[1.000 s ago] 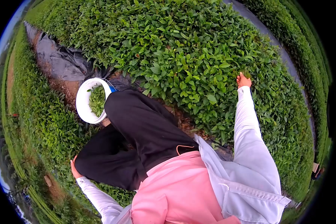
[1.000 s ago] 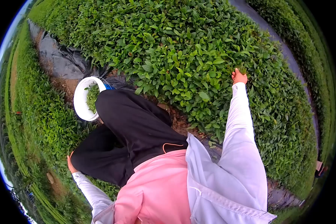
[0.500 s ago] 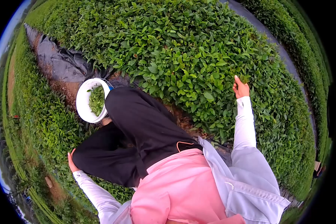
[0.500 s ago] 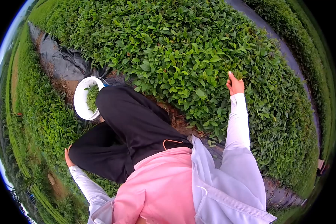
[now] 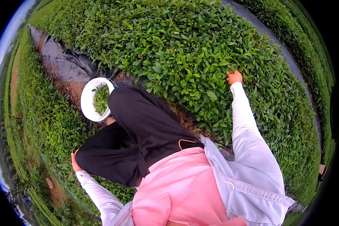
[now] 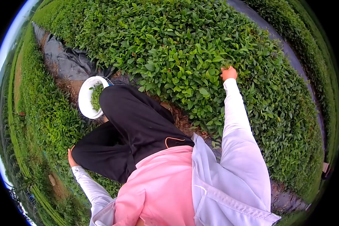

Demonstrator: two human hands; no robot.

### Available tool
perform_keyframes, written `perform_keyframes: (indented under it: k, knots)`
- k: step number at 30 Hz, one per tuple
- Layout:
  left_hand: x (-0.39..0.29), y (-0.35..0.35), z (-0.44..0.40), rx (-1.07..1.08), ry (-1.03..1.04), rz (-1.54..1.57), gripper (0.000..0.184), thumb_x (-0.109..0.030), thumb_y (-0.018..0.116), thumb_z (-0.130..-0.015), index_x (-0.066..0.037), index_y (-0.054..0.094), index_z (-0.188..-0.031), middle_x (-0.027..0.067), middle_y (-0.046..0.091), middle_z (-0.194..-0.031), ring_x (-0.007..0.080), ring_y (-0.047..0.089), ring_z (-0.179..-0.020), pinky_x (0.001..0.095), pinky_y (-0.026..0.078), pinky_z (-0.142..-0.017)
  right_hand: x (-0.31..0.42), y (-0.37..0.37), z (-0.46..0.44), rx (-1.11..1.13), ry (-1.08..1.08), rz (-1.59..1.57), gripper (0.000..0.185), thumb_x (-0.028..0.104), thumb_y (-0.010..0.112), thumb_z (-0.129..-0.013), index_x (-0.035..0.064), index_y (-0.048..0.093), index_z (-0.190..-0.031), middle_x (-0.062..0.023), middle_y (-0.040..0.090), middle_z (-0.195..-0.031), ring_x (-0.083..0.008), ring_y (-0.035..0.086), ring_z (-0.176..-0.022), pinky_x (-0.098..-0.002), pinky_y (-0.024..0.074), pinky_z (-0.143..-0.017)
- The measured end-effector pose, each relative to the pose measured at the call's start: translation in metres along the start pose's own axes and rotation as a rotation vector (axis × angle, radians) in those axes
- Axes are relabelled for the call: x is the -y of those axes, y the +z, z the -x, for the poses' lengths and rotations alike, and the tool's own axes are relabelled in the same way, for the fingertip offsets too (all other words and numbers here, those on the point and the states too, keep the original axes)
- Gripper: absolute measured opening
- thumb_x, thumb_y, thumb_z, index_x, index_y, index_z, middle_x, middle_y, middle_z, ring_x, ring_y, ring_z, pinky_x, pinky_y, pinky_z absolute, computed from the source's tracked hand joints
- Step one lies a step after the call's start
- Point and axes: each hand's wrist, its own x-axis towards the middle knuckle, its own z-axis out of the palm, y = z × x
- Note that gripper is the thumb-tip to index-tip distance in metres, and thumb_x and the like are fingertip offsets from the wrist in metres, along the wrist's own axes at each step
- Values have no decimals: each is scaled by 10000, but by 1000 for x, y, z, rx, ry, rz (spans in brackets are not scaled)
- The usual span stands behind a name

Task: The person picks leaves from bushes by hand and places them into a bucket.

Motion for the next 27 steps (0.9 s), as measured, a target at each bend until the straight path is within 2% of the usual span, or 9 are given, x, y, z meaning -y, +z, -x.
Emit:
perform_keyframes:
  k: [1,3,5,9,11,14,21,24,27]
  knots:
    - [-1,2,2,-14,0,-3,489,-411,398,-931,16,556,-1109,147,608,-1068,263,583,-958,357,452,-878,10,2,19,152,167,-194,146,137,648,-802,57,587,-908,-43,637,-726,-105,515,-481,-250,436,-459]
    - [-1,6,4,-40,-3,-3,487,-411,400,-931,15,555,-1109,147,606,-1071,264,582,-959,361,451,-878,31,9,77,614,307,-411,146,151,666,-803,89,590,-911,-21,611,-740,-76,463,-495,-227,405,-444]
    - [3,6,5,-26,-3,18,488,-414,402,-929,13,554,-1108,148,604,-1075,267,581,-959,366,451,-878,43,10,128,751,317,-455,153,166,679,-799,85,584,-888,-4,586,-741,-73,467,-523,-213,402,-449]
    - [-2,7,2,15,-54,34,486,-416,422,-923,13,550,-1110,149,602,-1072,267,581,-959,371,455,-872,7,-13,135,405,393,-827,132,191,674,-813,109,580,-855,20,550,-699,-75,474,-525,-206,400,-458]
    - [-8,9,-1,18,-94,16,480,-413,435,-918,14,550,-1108,147,604,-1063,263,582,-958,370,458,-869,-29,-34,108,233,378,-1103,131,163,667,-817,98,562,-864,7,549,-716,-78,479,-535,-206,400,-445]
    - [-12,7,-6,-16,-112,7,477,-410,450,-914,15,549,-1107,142,606,-1056,258,583,-958,369,460,-867,-59,-60,76,14,371,-1288,96,129,644,-830,84,575,-880,-16,588,-762,-83,494,-542,-214,409,-465]
    - [-5,16,5,-54,-24,43,466,-408,442,-917,2,557,-1106,125,610,-1057,250,583,-952,366,460,-865,-46,-55,51,-54,206,-888,82,95,643,-816,65,580,-861,-24,605,-756,-126,574,-614,-240,476,-512]
    - [-3,9,5,-16,-26,38,462,-405,437,-921,-1,561,-1108,126,611,-1056,240,583,-947,353,459,-857,-34,-56,38,-77,285,-842,127,152,671,-807,77,571,-824,-13,584,-732,-133,575,-604,-252,484,-498]
    - [1,2,6,-78,-13,30,457,-402,433,-924,-5,564,-1109,127,613,-1052,237,584,-944,346,460,-855,-17,-59,44,41,344,-819,140,160,676,-805,70,581,-852,-21,587,-763,-133,580,-628,-246,478,-494]
